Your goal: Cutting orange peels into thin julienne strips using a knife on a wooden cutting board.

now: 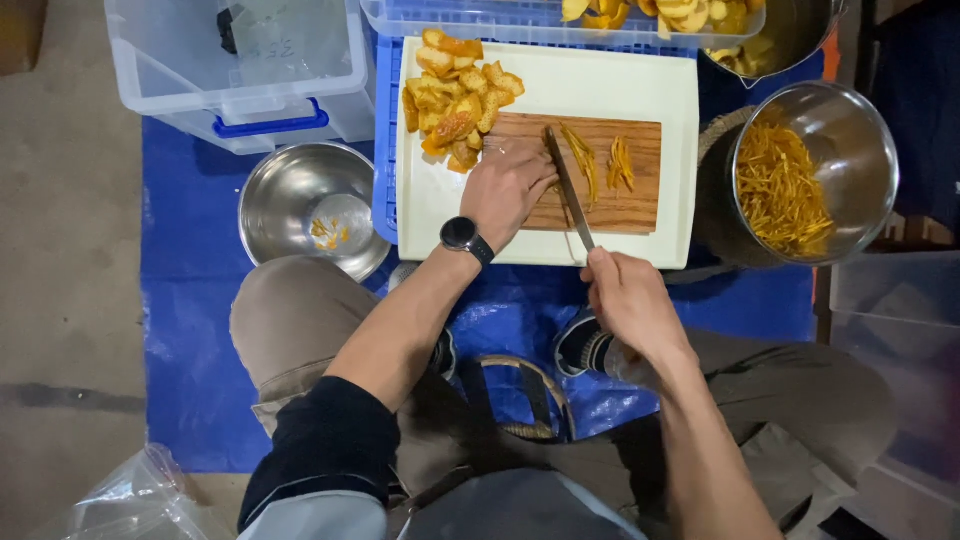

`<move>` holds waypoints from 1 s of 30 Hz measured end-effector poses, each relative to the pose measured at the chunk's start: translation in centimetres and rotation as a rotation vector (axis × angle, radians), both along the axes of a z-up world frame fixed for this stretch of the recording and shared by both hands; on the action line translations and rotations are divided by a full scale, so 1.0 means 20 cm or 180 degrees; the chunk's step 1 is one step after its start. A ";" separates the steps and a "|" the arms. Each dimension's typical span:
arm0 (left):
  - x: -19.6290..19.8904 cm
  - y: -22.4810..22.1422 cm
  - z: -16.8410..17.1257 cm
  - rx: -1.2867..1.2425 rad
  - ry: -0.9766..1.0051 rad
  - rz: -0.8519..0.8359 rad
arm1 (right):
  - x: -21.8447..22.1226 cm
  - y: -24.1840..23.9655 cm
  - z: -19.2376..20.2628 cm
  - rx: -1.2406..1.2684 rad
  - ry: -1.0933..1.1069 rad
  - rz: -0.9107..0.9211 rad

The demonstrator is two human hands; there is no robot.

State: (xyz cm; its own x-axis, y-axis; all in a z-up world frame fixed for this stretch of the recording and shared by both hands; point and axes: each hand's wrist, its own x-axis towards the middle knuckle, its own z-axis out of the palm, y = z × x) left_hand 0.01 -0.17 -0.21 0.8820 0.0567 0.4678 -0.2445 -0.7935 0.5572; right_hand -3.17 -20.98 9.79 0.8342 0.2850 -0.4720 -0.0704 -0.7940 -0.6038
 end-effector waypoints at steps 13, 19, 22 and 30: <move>-0.02 -0.02 -0.02 0.0189 -0.0225 0.0152 | -0.13 -0.09 -0.06 -0.0007 -0.0203 -0.0137; -0.01 -0.01 -0.03 -0.0020 -0.0118 0.0060 | -0.10 -0.05 -0.05 0.0175 -0.0168 -0.0135; -0.02 -0.01 -0.01 -0.0104 -0.0199 -0.0006 | -0.09 -0.06 -0.04 0.0092 -0.0156 -0.0046; 0.00 -0.02 -0.03 -0.0124 -0.0273 -0.0073 | 0.01 0.00 -0.02 -0.0112 0.0034 0.0119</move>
